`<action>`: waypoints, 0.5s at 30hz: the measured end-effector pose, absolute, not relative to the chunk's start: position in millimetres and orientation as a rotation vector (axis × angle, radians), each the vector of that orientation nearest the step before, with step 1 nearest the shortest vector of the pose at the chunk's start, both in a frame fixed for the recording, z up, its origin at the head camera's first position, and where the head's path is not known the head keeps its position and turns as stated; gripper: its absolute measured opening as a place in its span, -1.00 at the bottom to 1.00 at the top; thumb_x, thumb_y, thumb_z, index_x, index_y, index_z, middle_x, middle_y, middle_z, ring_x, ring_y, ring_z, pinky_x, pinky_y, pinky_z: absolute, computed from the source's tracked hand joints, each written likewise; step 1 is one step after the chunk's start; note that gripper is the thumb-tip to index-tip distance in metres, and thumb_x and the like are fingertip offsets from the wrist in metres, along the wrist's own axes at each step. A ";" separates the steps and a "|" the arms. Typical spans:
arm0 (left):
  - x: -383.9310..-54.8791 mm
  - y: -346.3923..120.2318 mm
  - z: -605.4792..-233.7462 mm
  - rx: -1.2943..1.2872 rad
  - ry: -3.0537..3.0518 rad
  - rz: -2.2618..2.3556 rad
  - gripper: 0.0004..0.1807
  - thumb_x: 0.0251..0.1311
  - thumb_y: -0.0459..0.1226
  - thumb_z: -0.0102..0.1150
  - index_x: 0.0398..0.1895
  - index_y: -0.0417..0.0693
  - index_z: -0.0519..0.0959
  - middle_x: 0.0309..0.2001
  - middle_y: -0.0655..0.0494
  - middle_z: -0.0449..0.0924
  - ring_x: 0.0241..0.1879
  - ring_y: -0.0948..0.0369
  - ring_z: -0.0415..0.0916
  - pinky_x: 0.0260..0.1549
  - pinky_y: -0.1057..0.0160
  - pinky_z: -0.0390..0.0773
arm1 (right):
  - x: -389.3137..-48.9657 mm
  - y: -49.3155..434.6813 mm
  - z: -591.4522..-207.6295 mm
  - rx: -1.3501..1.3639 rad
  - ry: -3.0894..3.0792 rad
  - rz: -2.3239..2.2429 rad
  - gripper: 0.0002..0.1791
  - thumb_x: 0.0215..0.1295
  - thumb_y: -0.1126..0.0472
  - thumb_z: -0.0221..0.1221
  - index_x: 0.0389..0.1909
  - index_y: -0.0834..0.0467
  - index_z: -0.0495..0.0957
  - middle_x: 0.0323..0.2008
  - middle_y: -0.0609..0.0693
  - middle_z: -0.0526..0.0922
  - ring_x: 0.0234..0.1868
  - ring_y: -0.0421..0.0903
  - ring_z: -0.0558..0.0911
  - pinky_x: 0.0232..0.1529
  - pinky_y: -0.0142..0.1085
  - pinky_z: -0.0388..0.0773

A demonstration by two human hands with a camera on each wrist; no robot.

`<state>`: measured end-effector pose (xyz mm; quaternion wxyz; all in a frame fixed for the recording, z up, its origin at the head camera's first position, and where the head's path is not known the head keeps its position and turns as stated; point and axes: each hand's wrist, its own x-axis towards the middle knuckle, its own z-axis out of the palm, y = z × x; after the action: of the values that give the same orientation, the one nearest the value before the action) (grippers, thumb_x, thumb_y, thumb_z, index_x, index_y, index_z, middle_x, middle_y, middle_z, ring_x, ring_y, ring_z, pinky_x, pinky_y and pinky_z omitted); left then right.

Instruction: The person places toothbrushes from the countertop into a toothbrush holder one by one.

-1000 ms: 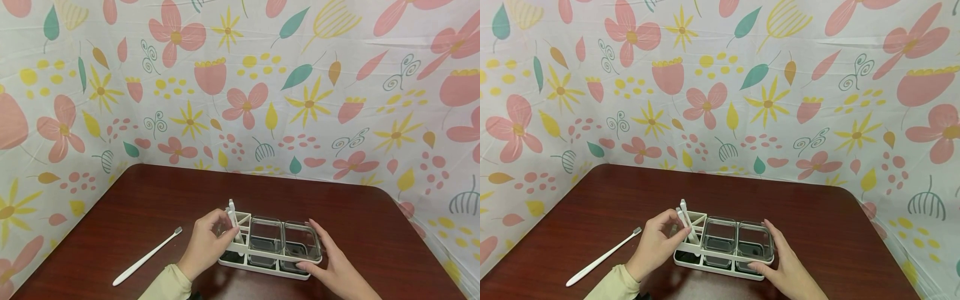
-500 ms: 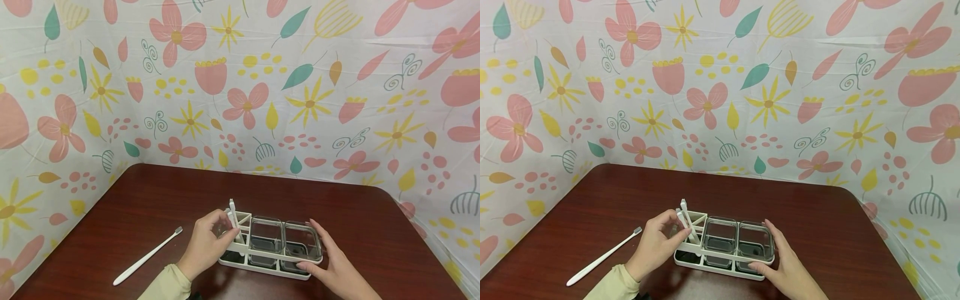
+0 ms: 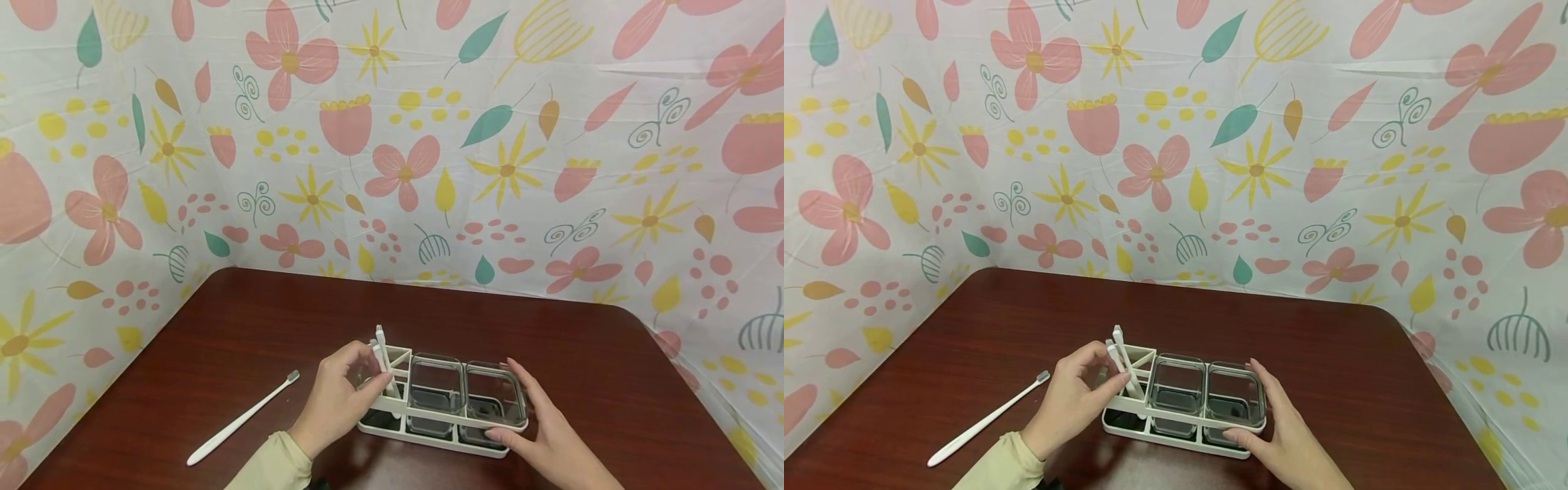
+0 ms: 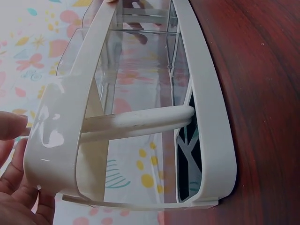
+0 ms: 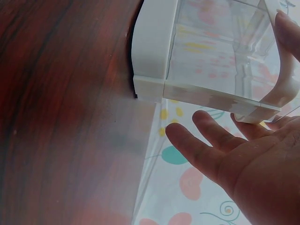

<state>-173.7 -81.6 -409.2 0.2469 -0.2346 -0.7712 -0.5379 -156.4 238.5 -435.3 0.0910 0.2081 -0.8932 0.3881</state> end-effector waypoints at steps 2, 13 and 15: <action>-174.0 -82.7 -409.0 -0.640 -2.107 -1.457 -0.69 0.00 -0.43 0.48 -0.38 0.09 0.52 -0.41 0.33 0.53 -0.48 0.33 0.44 -0.60 0.32 0.43 | -156.5 238.7 -435.3 0.617 -2.656 1.155 0.12 0.11 0.06 0.45 0.56 -0.19 -0.09 0.46 0.05 0.18 0.32 -0.59 0.07 0.05 -0.64 0.21; -171.4 -86.9 -405.3 -0.659 -2.101 -1.435 -0.73 0.03 -0.42 0.46 -0.32 0.06 0.57 -0.37 0.31 0.55 -0.45 0.14 0.48 -0.56 0.23 0.44 | -156.9 239.2 -434.4 0.600 -2.684 1.145 0.11 0.14 0.04 0.43 0.56 -0.18 -0.10 0.47 0.02 0.15 0.33 -0.55 0.08 0.05 -0.53 0.32; -171.0 -87.8 -405.2 -0.665 -2.094 -1.422 -0.72 0.03 -0.42 0.47 -0.32 0.08 0.57 -0.37 0.31 0.55 -0.46 0.13 0.48 -0.57 0.22 0.43 | -156.9 239.4 -434.4 0.593 -2.694 1.147 0.10 0.14 0.03 0.43 0.56 -0.19 -0.11 0.47 0.01 0.15 0.34 -0.52 0.10 0.07 -0.48 0.35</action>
<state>-171.0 -87.8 -405.2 0.2594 -0.2456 -0.7727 -0.5247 -156.9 239.4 -434.4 0.0769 0.1980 -0.8990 0.3829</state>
